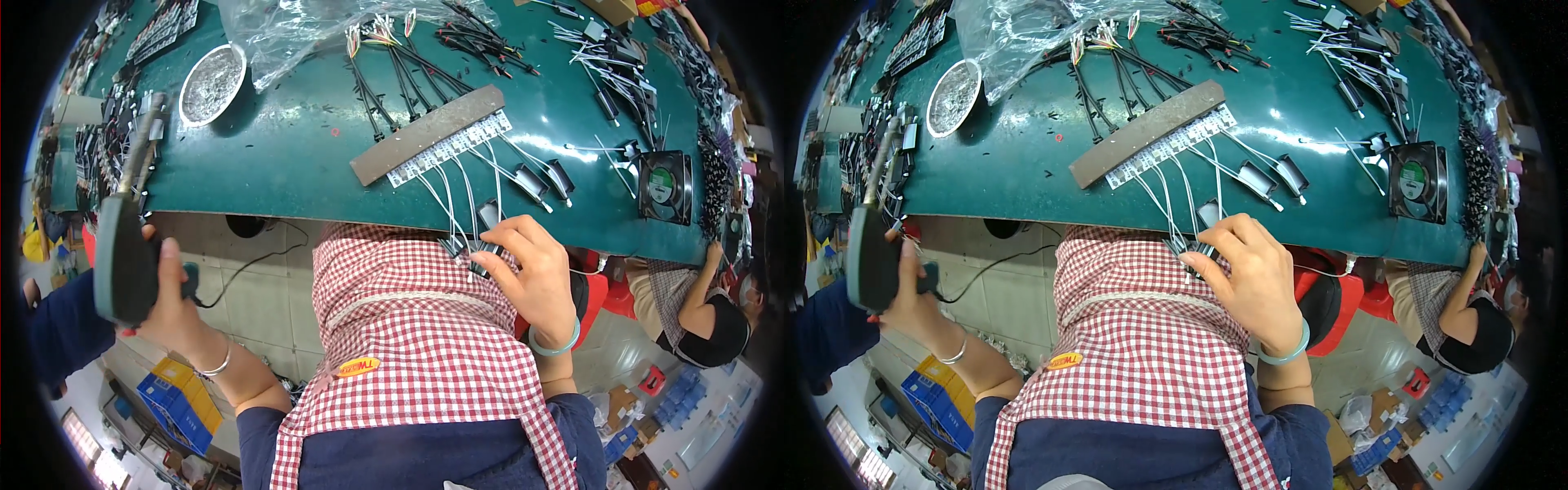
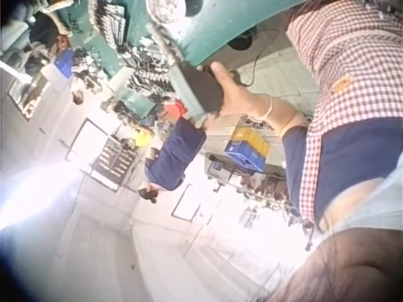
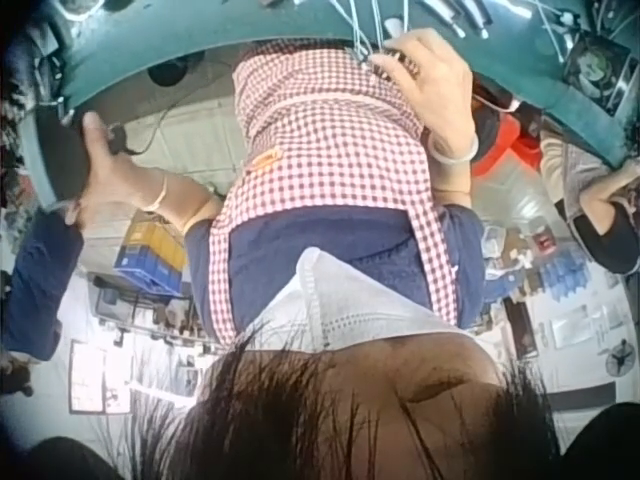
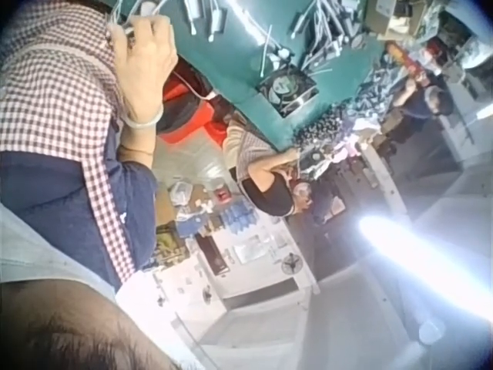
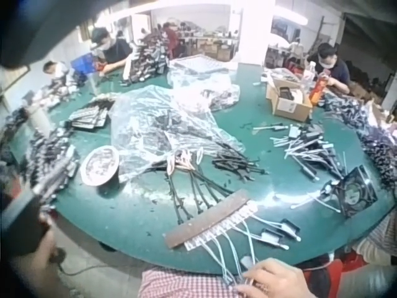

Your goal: The person solders wires onto a circuit board strip using a soldering gun, aligning and attaching the wires by hand.

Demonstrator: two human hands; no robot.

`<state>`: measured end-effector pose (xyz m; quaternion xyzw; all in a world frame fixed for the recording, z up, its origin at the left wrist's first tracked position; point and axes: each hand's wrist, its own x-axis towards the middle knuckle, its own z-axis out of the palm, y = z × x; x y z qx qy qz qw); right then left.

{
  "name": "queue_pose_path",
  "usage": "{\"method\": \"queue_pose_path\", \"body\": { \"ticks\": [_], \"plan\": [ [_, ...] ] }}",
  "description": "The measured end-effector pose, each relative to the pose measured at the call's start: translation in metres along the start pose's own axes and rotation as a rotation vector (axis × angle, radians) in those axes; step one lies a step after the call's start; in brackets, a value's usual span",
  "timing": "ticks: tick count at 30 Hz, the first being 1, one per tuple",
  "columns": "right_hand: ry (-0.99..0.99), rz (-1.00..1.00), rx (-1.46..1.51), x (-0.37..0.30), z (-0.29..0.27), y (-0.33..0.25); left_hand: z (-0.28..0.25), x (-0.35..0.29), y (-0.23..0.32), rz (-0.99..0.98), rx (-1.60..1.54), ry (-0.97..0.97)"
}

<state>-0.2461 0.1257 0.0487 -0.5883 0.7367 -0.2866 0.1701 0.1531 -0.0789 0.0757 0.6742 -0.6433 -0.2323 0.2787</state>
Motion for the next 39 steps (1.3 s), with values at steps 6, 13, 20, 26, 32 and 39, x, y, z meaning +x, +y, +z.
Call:
{"method": "queue_pose_path", "body": {
  "ticks": [6, 13, 20, 26, 32, 39],
  "plan": [
    [-0.102, -0.046, -0.063, 0.002, -0.01, 0.002, 0.06, -0.036, 0.007, 0.024, -0.407, 0.011],
    [-0.117, 0.085, -0.047, 0.016, -0.033, 0.018, 0.095, -0.056, 0.047, 0.182, -0.67, 0.209],
    [0.423, 0.184, -0.245, 0.068, -0.072, 0.11, 0.12, -0.06, 0.051, 0.148, -0.729, 0.125],
    [0.395, 0.131, -0.649, 0.095, -0.097, 0.147, 0.123, -0.063, 0.051, 0.123, -0.691, 0.144],
    [0.441, 0.353, -0.516, 0.073, -0.094, 0.152, 0.125, -0.059, 0.051, 0.103, -0.727, 0.131],
    [0.463, 0.392, -0.539, 0.068, -0.08, 0.16, 0.127, -0.061, 0.051, 0.129, -0.674, 0.162]
  ]
}}
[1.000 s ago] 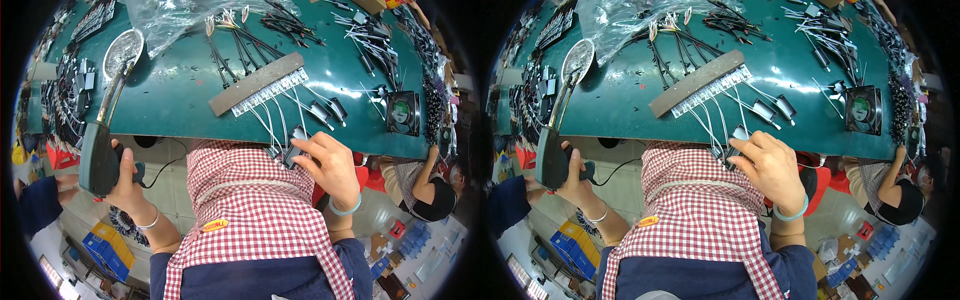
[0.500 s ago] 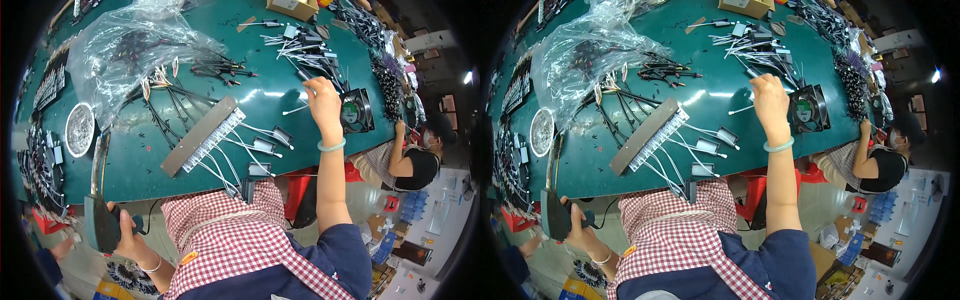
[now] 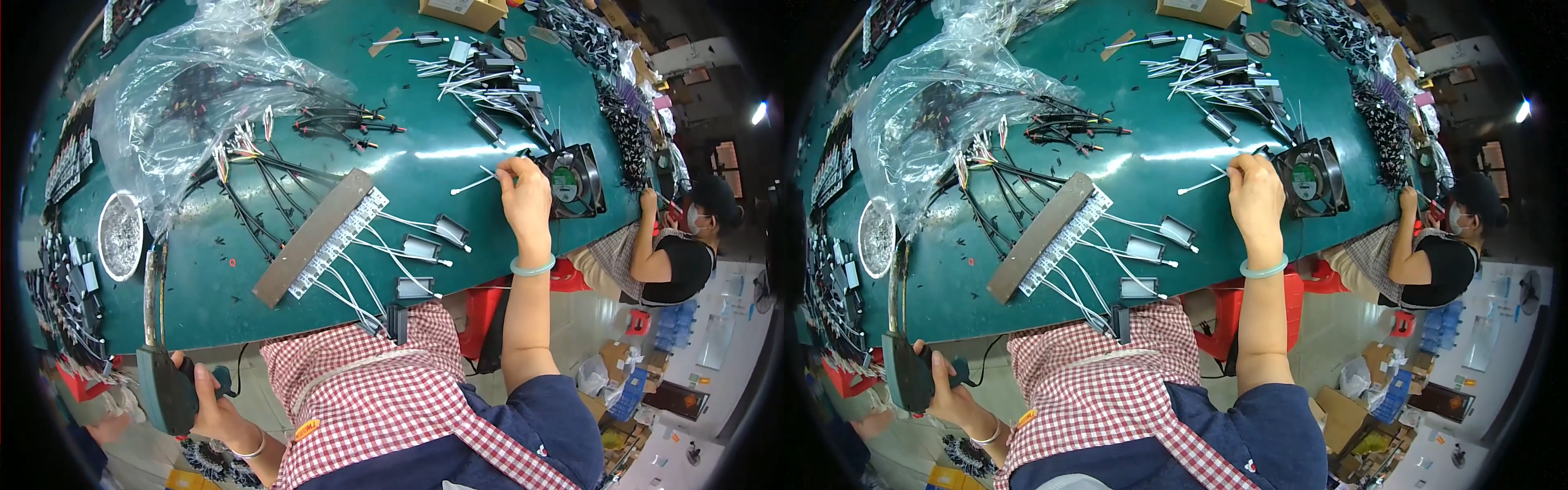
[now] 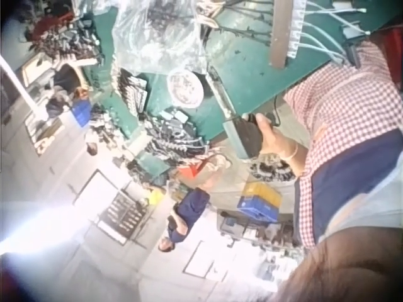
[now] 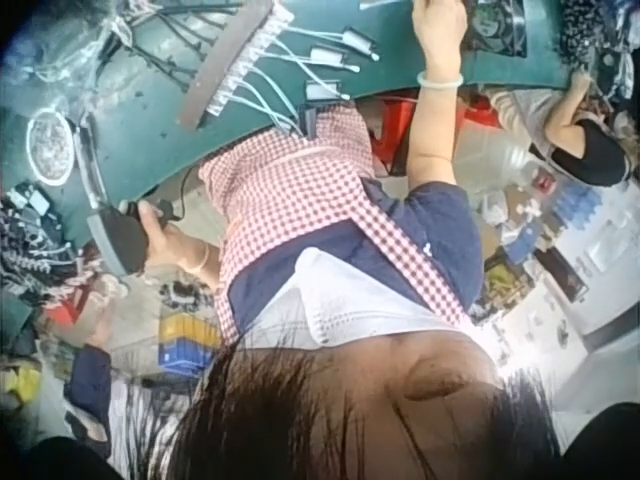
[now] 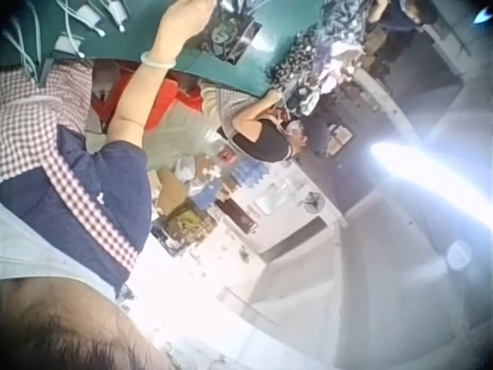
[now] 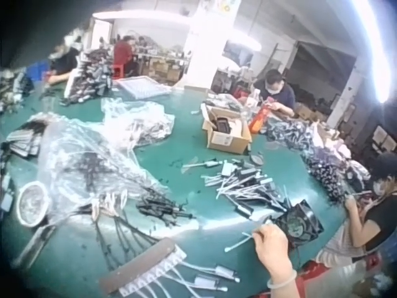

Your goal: The person solders wires onto a circuit board strip using a soldering gun, aligning and attaching the wires by hand.

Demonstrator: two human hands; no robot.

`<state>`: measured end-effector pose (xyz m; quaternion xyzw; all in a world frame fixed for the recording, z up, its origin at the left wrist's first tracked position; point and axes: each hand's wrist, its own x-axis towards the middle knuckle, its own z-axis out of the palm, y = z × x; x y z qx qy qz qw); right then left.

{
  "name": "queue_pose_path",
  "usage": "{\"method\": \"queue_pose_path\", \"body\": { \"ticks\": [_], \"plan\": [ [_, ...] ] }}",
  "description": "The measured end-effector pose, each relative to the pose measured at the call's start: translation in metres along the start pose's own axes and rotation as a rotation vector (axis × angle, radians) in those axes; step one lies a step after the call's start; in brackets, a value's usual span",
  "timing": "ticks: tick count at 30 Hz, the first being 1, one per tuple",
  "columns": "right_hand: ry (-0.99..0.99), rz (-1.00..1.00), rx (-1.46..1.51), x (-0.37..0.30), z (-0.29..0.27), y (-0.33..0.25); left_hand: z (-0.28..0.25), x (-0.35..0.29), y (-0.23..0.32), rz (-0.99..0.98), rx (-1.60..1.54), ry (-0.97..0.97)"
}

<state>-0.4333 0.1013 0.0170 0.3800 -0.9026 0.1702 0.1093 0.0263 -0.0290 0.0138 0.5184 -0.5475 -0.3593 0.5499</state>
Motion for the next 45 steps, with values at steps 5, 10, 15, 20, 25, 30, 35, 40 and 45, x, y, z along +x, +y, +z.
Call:
{"method": "queue_pose_path", "body": {
  "ticks": [5, 10, 15, 20, 25, 30, 35, 40, 45],
  "plan": [
    [0.177, -0.207, 0.109, 0.034, 0.03, 0.004, 0.0, -0.004, 0.003, -0.064, -0.038, 0.0],
    [0.226, -0.402, -0.03, 0.075, 0.071, -0.006, 0.002, -0.014, 0.008, -0.197, 0.084, 0.083],
    [0.08, -0.36, -0.163, 0.085, 0.073, -0.01, -0.003, -0.012, 0.023, -0.02, 0.07, -0.029],
    [0.127, -0.462, 0.041, 0.05, 0.003, -0.045, 0.003, -0.011, 0.028, -0.068, -0.135, -0.061],
    [-0.459, -0.269, 0.802, -0.04, -0.068, -0.132, 0.023, -0.028, 0.027, -0.207, -0.282, -0.159],
    [-0.977, -0.21, 1.063, -0.106, -0.066, -0.199, 0.034, -0.035, 0.038, -0.363, -0.487, -0.508],
    [-0.984, -0.238, 1.216, -0.138, -0.05, -0.208, 0.025, -0.033, 0.034, -0.273, -0.298, -0.637],
    [-0.976, -0.085, 1.227, -0.154, -0.046, -0.196, 0.021, -0.041, 0.018, -0.399, -0.455, -0.528],
    [-0.972, -0.037, 1.291, -0.159, -0.043, -0.199, 0.025, -0.044, 0.015, -0.391, -0.509, -0.539]
  ]
}}
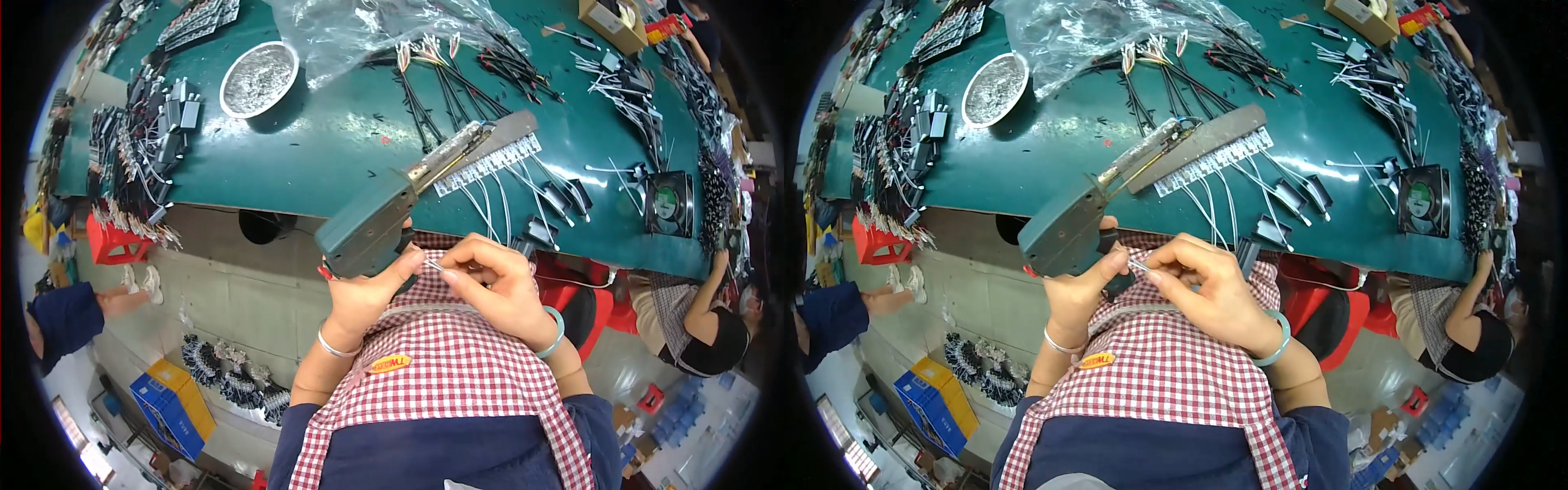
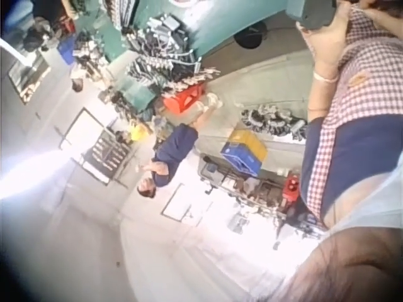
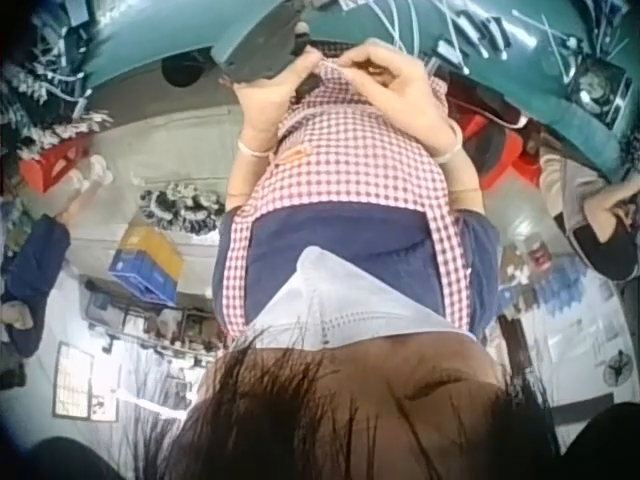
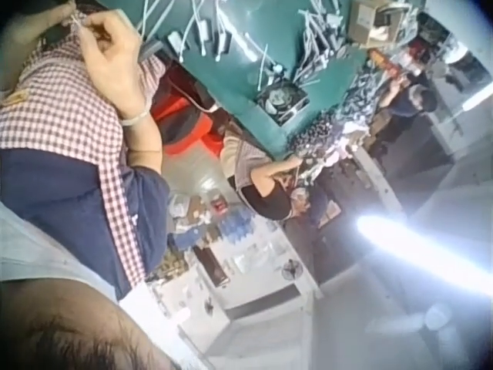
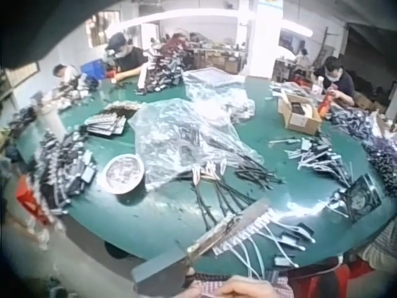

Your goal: The person solders wires onto a circuit board strip using a soldering gun, aligning and attaching the wires by hand.

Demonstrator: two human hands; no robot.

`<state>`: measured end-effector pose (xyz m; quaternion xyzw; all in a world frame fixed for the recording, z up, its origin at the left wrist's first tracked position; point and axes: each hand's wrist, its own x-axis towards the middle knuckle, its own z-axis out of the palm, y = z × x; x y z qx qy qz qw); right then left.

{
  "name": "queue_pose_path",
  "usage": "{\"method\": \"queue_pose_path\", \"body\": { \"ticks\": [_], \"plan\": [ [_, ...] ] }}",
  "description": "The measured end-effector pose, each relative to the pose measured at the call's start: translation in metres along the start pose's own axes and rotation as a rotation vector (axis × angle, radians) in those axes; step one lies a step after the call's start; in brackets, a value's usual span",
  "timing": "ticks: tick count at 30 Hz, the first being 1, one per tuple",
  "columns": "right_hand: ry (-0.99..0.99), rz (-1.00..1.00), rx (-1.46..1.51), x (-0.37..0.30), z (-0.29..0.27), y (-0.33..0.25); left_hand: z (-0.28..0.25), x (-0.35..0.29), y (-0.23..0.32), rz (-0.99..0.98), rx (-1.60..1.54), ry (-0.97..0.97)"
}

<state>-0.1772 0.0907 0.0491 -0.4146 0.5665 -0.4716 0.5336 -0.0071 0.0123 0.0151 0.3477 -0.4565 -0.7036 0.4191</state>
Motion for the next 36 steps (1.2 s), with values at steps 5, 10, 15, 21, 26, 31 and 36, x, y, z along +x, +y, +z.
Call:
{"method": "queue_pose_path", "body": {
  "ticks": [5, 10, 15, 21, 26, 31, 36],
  "plan": [
    [0.082, -0.177, -0.127, 0.012, 0.008, 0.007, 0.007, 0.002, -0.002, 0.069, 0.02, 0.0],
    [0.153, -0.235, -0.283, 0.013, 0.002, 0.01, 0.002, 0.004, -0.003, 0.08, -0.022, 0.067],
    [0.396, -0.465, -0.71, 0.033, -0.003, 0.034, -0.013, -0.002, -0.008, 0.072, 0.099, 0.185],
    [0.425, -0.623, -0.939, 0.043, -0.013, 0.054, -0.043, -0.027, -0.009, 0.111, 0.461, 0.112],
    [0.466, -0.66, -1.019, 0.043, -0.015, 0.055, -0.053, -0.038, -0.009, 0.211, 0.731, 0.14],
    [0.456, -0.684, -1.011, 0.046, -0.016, 0.058, -0.053, -0.036, 0.001, 0.344, 0.895, -0.008],
    [0.457, -0.672, -1.026, 0.045, -0.017, 0.059, -0.05, -0.034, 0.007, 0.298, 0.941, -0.056]
  ]
}}
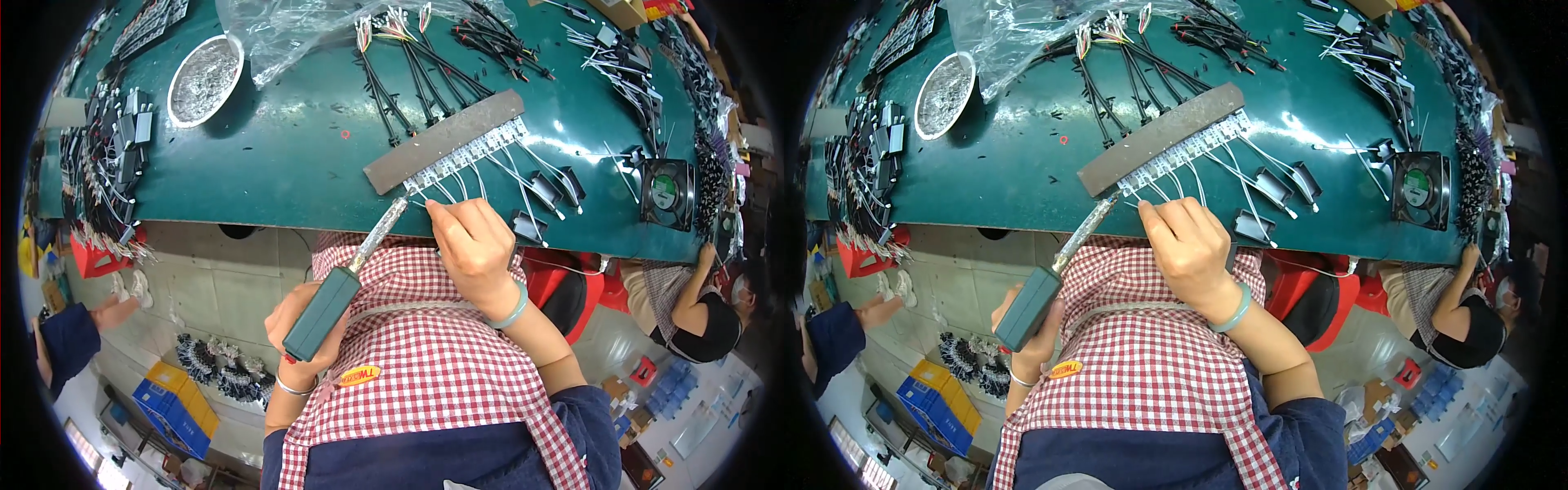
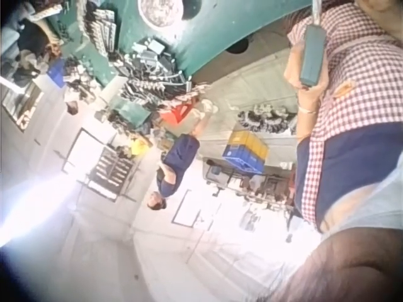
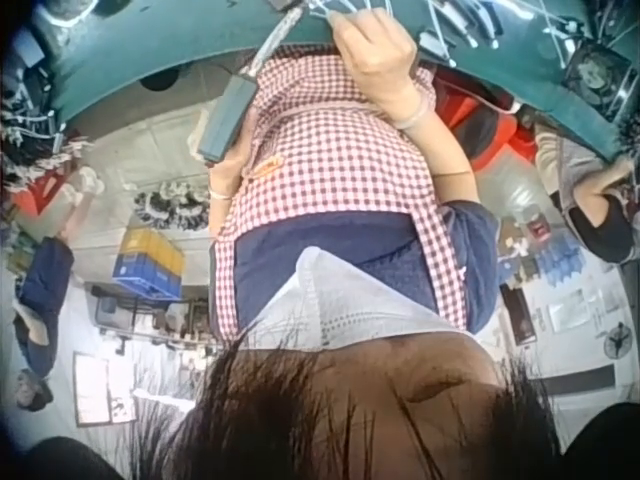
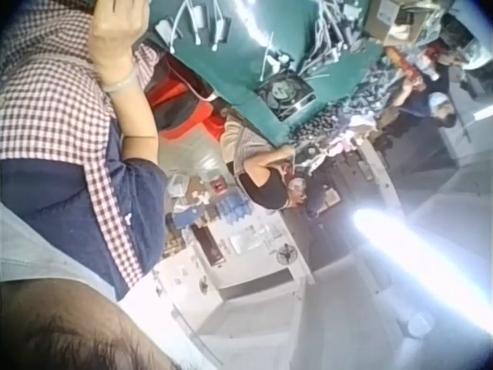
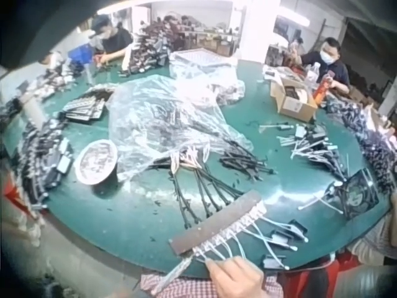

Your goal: The person solders wires onto a circuit board strip using a soldering gun, aligning and attaching the wires by hand.

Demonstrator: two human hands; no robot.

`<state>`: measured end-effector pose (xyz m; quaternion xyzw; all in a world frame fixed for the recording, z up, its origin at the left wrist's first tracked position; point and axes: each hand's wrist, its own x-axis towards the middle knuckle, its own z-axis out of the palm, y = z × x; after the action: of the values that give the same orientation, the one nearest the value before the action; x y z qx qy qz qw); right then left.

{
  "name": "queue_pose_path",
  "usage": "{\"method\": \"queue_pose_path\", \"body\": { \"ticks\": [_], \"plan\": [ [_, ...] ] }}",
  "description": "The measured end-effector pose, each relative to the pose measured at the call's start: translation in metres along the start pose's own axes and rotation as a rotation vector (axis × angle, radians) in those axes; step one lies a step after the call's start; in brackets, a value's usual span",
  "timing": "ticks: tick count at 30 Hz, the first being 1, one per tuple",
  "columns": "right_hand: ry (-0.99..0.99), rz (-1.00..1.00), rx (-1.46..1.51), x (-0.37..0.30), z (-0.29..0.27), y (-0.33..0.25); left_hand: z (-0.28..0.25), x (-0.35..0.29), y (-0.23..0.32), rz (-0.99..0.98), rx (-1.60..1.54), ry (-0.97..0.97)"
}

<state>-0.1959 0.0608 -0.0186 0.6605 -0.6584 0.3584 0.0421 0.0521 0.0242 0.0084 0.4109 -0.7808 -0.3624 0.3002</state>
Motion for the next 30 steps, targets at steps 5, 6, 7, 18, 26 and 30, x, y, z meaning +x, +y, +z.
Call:
{"method": "queue_pose_path", "body": {
  "ticks": [5, 6, 7, 18, 26, 30],
  "plan": [
    [-0.013, 0.019, -0.006, -0.0003, -0.002, 0.0001, 0.0048, 0.0021, -0.0024, 0.078, -0.03, 0.005],
    [-0.021, 0.017, -0.004, -0.0002, -0.0021, 0.0003, 0.005, 0.0018, -0.0028, 0.072, -0.037, 0.019],
    [-0.024, 0.018, -0.001, -0.0003, -0.0022, 0.0004, 0.0051, 0.0014, -0.003, 0.066, -0.033, 0.008],
    [-0.042, 0.032, 0.011, -0.0004, -0.0041, 0.0008, 0.0074, 0.0009, -0.0039, 0.051, -0.009, -0.033],
    [-0.047, 0.033, 0.014, -0.0004, -0.0055, 0.0018, 0.0096, 0.0004, -0.0062, 0.108, 0.039, -0.017],
    [-0.057, 0.033, 0.012, -0.0005, -0.0052, 0.0021, 0.0093, 0.003, -0.0058, 0.131, 0.056, -0.013]
  ]
}}
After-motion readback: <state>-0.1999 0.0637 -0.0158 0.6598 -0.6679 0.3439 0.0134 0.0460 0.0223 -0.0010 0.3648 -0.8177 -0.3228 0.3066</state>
